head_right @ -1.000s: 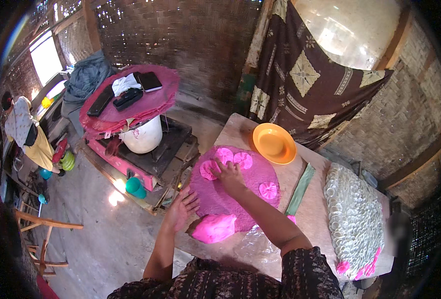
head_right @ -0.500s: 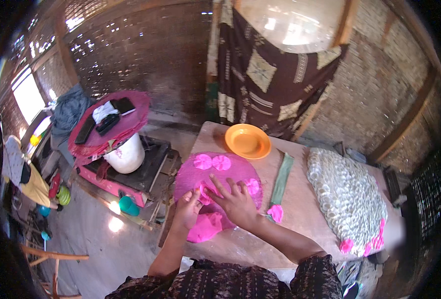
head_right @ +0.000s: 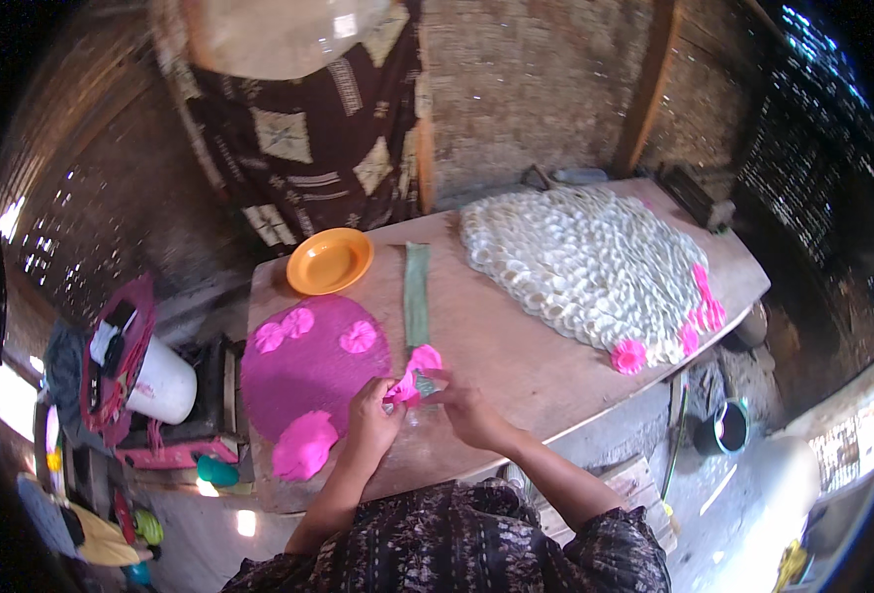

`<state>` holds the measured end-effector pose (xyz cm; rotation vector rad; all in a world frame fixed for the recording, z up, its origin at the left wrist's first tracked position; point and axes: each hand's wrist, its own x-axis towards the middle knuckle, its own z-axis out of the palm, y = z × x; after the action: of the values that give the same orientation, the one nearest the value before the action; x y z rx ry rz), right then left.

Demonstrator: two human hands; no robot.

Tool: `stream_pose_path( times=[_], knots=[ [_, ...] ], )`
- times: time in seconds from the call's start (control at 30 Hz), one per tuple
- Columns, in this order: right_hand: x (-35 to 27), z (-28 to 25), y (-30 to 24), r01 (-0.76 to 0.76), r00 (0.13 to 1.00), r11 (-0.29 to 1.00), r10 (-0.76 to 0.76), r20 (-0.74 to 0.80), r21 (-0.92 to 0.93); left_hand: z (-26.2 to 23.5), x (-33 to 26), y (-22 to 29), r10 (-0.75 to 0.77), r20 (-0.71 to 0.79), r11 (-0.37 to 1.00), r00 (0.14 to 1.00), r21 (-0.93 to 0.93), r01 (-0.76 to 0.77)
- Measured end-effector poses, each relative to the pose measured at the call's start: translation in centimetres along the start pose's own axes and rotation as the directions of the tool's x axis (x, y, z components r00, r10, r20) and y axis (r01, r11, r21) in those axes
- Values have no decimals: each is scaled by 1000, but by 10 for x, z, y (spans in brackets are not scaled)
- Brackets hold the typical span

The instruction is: The person repeatedly pinches and shapes small pieces of pink clay into flower-like forms using a clear plastic mold on a wooden table. The person places the finished pink flowers onto a large white textured mat. The person also handles a green leaf and a yellow bowl on the table.

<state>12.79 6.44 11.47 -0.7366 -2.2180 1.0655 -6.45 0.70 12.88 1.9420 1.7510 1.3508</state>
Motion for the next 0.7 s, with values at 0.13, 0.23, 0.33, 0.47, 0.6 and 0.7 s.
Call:
stream_pose_path(
  times=[0.13, 0.23, 0.33, 0.47, 0.6, 0.7],
  knots=[
    [-26, -32, 31, -185, 902, 546, 423, -79, 817, 47, 6, 15, -180, 306, 868, 935, -398, 298],
    [-44, -50, 49, -278, 894, -30, 358, 270, 960, 90, 5, 21, -249, 506, 593, 826, -595, 543],
    [-59, -60, 61, -255, 876, 427, 483, 20, 868, 123, 10, 21, -253, 526, 698, 812, -482, 529],
    [-74, -83, 66, -257, 879, 821, 418, -231, 509, 153, 15, 35, -238, 533, 780, 812, -392, 487],
    [-79, -119, 60, -343, 840, 907, 413, -353, 245, 182, 25, 55, -229, 509, 789, 830, -402, 464],
    [-85, -143, 61, -344, 838, 923, 384, -387, 170, 207, 29, 67, -203, 490, 661, 848, -570, 488]
  ],
)
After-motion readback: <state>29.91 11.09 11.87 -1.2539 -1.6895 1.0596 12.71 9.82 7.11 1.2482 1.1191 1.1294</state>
